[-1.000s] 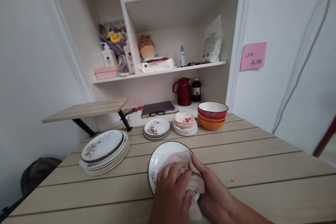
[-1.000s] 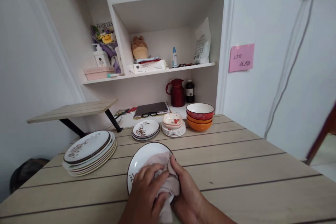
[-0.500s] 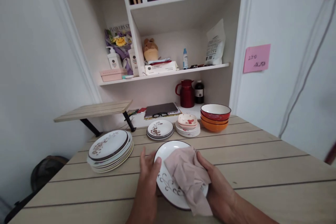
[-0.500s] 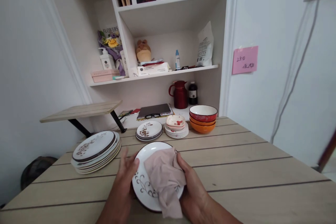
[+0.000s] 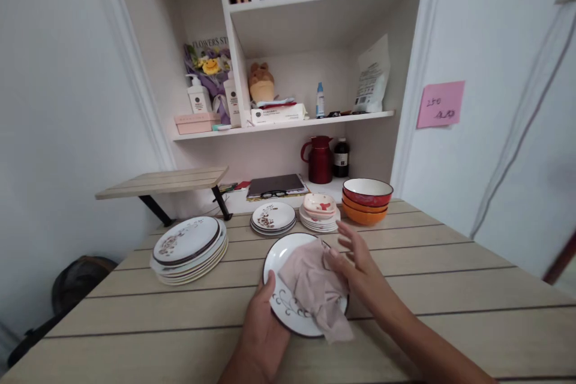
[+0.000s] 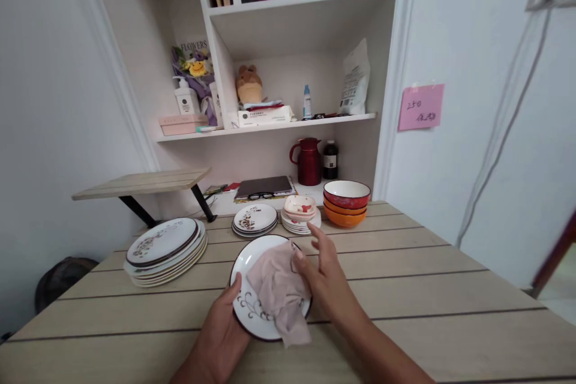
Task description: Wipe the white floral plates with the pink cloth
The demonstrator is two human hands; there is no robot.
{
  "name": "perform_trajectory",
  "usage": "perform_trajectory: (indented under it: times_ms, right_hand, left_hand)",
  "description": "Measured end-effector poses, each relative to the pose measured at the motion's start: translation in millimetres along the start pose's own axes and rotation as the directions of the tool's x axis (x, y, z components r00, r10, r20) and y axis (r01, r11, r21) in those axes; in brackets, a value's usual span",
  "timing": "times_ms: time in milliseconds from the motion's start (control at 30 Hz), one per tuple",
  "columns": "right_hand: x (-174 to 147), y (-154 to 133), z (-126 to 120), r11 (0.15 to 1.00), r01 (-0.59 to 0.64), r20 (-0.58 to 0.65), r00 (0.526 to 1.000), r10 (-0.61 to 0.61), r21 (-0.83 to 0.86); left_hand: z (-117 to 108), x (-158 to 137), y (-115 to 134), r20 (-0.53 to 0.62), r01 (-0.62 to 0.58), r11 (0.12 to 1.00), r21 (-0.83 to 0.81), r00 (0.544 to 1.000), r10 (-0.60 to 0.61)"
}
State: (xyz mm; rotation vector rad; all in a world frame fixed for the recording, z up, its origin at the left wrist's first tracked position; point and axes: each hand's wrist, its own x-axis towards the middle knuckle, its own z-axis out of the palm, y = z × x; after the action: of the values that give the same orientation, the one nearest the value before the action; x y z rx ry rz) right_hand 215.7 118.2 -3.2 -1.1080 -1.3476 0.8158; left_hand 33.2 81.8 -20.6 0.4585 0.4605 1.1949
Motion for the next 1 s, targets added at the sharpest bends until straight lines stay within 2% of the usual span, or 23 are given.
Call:
perform_trajectory:
  times_ms: [67,100,133,200,233,267,333,433,567,633,767,833,900,1000]
  right_hand:
    - [-2.6,-15.1,-11.0,0.952,0.243,0.062,0.97,-0.236,-0.185]
    - [-6.0,-23.9,-14.7,0.92,0.321,0.175,0.942,-0.286,-0.226]
    - [-10.2,-31.9,-16.7,0.889,0.392,0.326,0.894,-0.308,-0.235]
    - [-19.4,-41.3,-15.1,0.813,0.508,0.613,0.748,-0.253,-0.284]
    - [-23.6,-41.6,-12.0,0.768,0.546,0.684,0.702,-0.2,-0.335]
    - [-27.0,-39.1,-8.1,0.725,0.572,0.718,0.678,-0.156,-0.383]
    - [-31.3,-28.8,0.4,0.656,0.586,0.712,0.694,-0.104,-0.476]
    - [-34.0,-14.6,9.1,0.662,0.547,0.658,0.746,-0.107,-0.513]
    - [-35.5,-13.2,18.4,0.712,0.556,0.698,0.705,-0.129,-0.43]
    - [-32.8,-13.9,25.7,0.704,0.569,0.695,0.703,-0.15,-0.424]
    - [-17.1,-8.8,38.7,0.573,0.63,0.657,0.727,-0.197,-0.525]
    - [-9.1,-5.9,39.3,0.495,0.642,0.639,0.742,-0.206,-0.586]
    - [-5.1,-5.4,34.4,0.458,0.62,0.615,0.767,-0.183,-0.637]
    - [-8.1,-11.2,19.8,0.505,0.531,0.575,0.814,-0.08,-0.681]
  left_hand:
    - [-0.3,-2.2,0.4,-0.07,-0.004,0.999,-0.052,0.998,0.0]
    - [-0.2,-3.3,0.9,-0.112,-0.011,0.998,-0.066,0.994,0.004]
    - [0.0,-4.2,1.3,-0.147,-0.017,0.997,-0.077,0.989,0.005]
    - [0.0,-4.5,1.8,-0.171,-0.002,0.995,-0.095,0.985,-0.014]
    - [-0.3,-4.0,1.9,-0.163,0.015,0.995,-0.103,0.986,-0.032]
    - [-0.8,-3.0,1.7,-0.147,0.034,0.993,-0.111,0.988,-0.05]
    - [-2.1,-0.6,0.5,-0.107,0.064,0.99,-0.129,0.991,-0.078]
    - [-4.3,2.6,-2.1,-0.07,0.092,0.984,-0.151,0.992,-0.104]
    - [-7.0,5.1,-4.3,-0.069,0.102,0.983,-0.155,0.991,-0.114]
    - [-7.5,6.3,-4.6,-0.076,0.083,0.983,-0.165,0.992,-0.097]
    - [-5.6,8.8,-5.6,-0.072,0.059,0.979,-0.196,0.995,-0.074]
    - [-5.1,9.9,-7.1,-0.079,0.037,0.978,-0.207,0.995,-0.055]
    - [-6.0,11.0,-8.8,-0.102,0.003,0.975,-0.221,0.994,-0.026]
    - [-8.8,11.7,-11.0,-0.171,-0.042,0.967,-0.25,0.985,-0.001]
